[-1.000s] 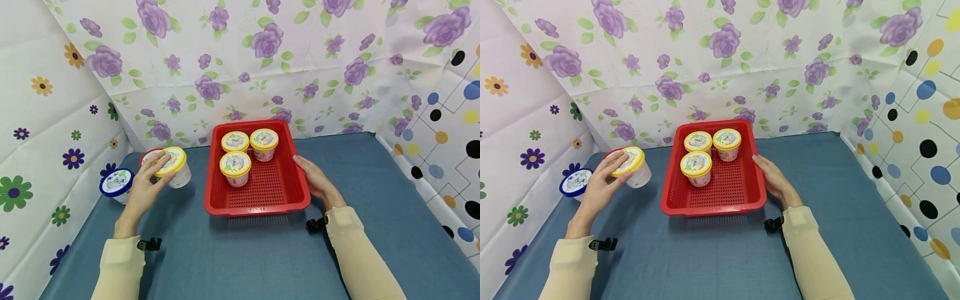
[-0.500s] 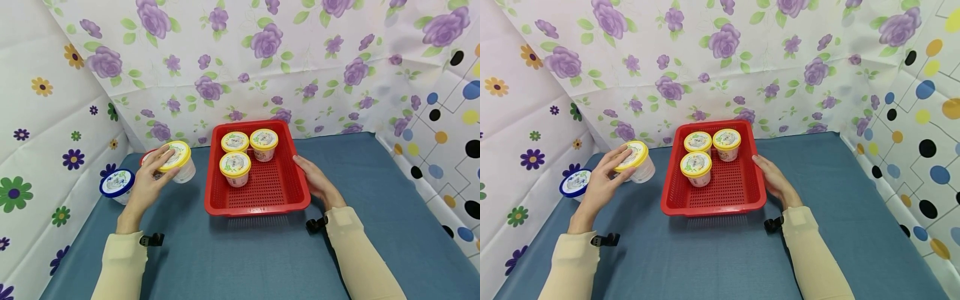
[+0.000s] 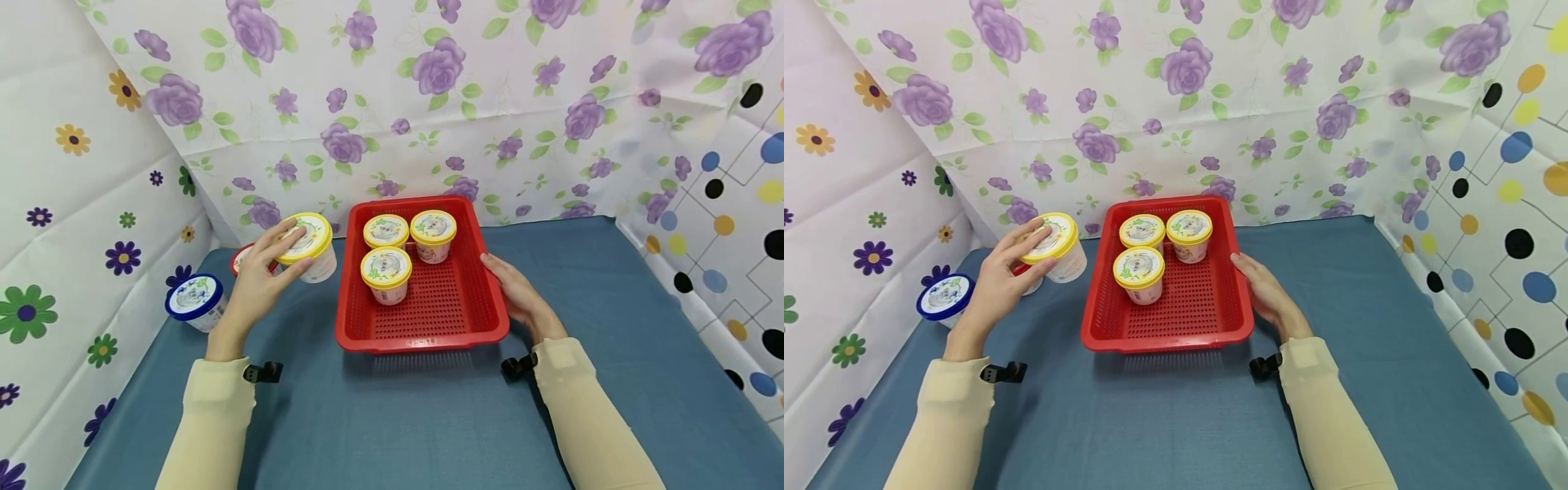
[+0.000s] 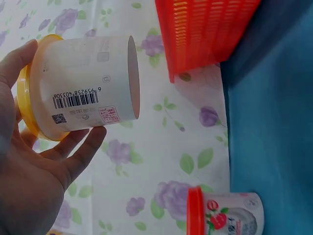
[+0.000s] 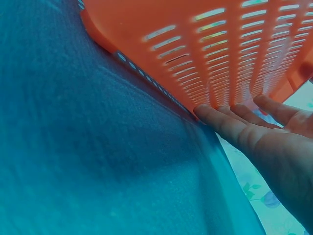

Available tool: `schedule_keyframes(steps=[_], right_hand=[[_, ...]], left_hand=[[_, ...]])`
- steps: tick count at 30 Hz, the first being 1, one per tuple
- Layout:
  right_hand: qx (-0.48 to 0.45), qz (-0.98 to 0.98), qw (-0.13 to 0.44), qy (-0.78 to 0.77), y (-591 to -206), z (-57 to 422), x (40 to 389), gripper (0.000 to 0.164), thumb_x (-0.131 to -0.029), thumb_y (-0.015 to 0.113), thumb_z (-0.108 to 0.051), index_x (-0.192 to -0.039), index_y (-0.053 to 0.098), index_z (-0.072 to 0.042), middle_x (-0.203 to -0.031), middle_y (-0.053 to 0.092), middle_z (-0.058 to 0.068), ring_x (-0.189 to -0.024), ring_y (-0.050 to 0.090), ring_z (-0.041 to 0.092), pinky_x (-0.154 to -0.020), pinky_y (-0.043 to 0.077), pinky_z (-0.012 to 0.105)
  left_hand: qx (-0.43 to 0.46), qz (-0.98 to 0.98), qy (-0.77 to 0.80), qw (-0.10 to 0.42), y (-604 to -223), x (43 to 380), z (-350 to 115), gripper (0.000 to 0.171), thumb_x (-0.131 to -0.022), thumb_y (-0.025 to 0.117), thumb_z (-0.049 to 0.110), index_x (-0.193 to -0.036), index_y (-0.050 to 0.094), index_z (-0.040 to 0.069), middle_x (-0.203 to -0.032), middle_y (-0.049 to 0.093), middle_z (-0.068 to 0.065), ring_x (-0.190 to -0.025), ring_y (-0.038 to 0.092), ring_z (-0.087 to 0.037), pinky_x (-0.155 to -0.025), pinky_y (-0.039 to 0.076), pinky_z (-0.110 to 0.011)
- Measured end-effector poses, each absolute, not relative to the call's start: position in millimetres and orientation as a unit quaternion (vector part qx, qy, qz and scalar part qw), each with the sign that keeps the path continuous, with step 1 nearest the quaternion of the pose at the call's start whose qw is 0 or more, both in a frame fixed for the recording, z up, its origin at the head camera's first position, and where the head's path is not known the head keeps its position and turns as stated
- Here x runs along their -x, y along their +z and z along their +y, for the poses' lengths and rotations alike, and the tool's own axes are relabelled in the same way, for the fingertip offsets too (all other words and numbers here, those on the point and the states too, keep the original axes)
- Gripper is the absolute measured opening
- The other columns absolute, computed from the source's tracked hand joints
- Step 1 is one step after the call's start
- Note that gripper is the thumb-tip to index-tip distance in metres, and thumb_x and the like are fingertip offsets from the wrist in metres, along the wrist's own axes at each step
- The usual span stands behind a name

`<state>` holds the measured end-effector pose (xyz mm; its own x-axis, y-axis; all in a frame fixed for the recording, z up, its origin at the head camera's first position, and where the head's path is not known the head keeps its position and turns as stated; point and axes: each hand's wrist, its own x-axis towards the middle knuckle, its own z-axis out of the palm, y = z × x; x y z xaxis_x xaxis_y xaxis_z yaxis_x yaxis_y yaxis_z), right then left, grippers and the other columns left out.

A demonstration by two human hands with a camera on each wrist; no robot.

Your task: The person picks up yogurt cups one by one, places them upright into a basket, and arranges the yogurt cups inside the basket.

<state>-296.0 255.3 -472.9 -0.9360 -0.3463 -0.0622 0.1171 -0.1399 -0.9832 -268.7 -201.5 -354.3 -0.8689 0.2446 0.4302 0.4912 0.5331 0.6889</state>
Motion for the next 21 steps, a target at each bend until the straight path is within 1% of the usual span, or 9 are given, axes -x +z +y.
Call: schedule_keyframes(steps=[2,7,10,13,19,21], right_hand=[[0.090,0.636,0.154,-0.751,-473.0,255.6,296.0,0.066,-0.112,0.043,-0.047,-0.163,0.028,-0.008,-0.147,0.048,0.032,-0.116,0.068,0.033,-0.086,0.061,0.043],[0.089,0.636,0.154,-0.751,-472.8,255.8,296.1,0.066,-0.112,0.043,-0.047,-0.163,0.029,-0.008,-0.147,0.048,0.032,-0.117,0.068,0.034,-0.086,0.061,0.044],[0.088,0.636,0.156,-0.751,-473.5,255.5,296.5,0.065,-0.111,0.043,-0.048,-0.163,0.030,-0.009,-0.148,0.047,0.032,-0.117,0.068,0.034,-0.086,0.061,0.044],[0.088,0.636,0.155,-0.751,-474.1,255.8,297.0,0.064,-0.112,0.043,-0.048,-0.162,0.030,-0.010,-0.148,0.046,0.033,-0.116,0.068,0.033,-0.086,0.061,0.044],[0.091,0.638,0.151,-0.749,-473.8,256.0,296.1,0.064,-0.112,0.041,-0.047,-0.162,0.030,-0.009,-0.148,0.045,0.034,-0.113,0.069,0.031,-0.085,0.061,0.043],[0.092,0.637,0.151,-0.750,-473.6,255.9,295.8,0.064,-0.112,0.040,-0.047,-0.163,0.029,-0.009,-0.148,0.045,0.035,-0.112,0.070,0.031,-0.084,0.061,0.043]], left_hand=[[0.217,-0.863,-0.434,0.140,-351.1,271.0,-197.6,0.058,-0.096,0.078,0.024,-0.150,0.058,0.024,-0.163,0.040,0.004,-0.149,0.033,-0.024,-0.113,0.041,-0.053],[0.230,-0.864,-0.430,0.129,-342.8,274.9,-189.3,0.059,-0.097,0.077,0.027,-0.152,0.057,0.024,-0.164,0.038,0.003,-0.151,0.031,-0.025,-0.115,0.038,-0.059],[0.235,-0.867,-0.419,0.130,-337.9,276.7,-184.4,0.059,-0.097,0.077,0.031,-0.152,0.056,0.026,-0.163,0.039,0.005,-0.151,0.031,-0.025,-0.114,0.038,-0.059],[0.244,-0.868,-0.411,0.134,-332.8,279.8,-178.4,0.059,-0.097,0.077,0.033,-0.152,0.056,0.027,-0.163,0.040,0.006,-0.150,0.033,-0.023,-0.113,0.040,-0.058],[0.263,-0.862,-0.412,0.133,-323.9,283.5,-165.9,0.060,-0.096,0.077,0.030,-0.152,0.056,0.024,-0.163,0.040,0.003,-0.150,0.033,-0.024,-0.113,0.041,-0.058],[0.266,-0.862,-0.411,0.130,-322.1,284.0,-162.5,0.060,-0.096,0.077,0.032,-0.152,0.056,0.024,-0.163,0.039,0.004,-0.151,0.032,-0.024,-0.113,0.041,-0.058]])
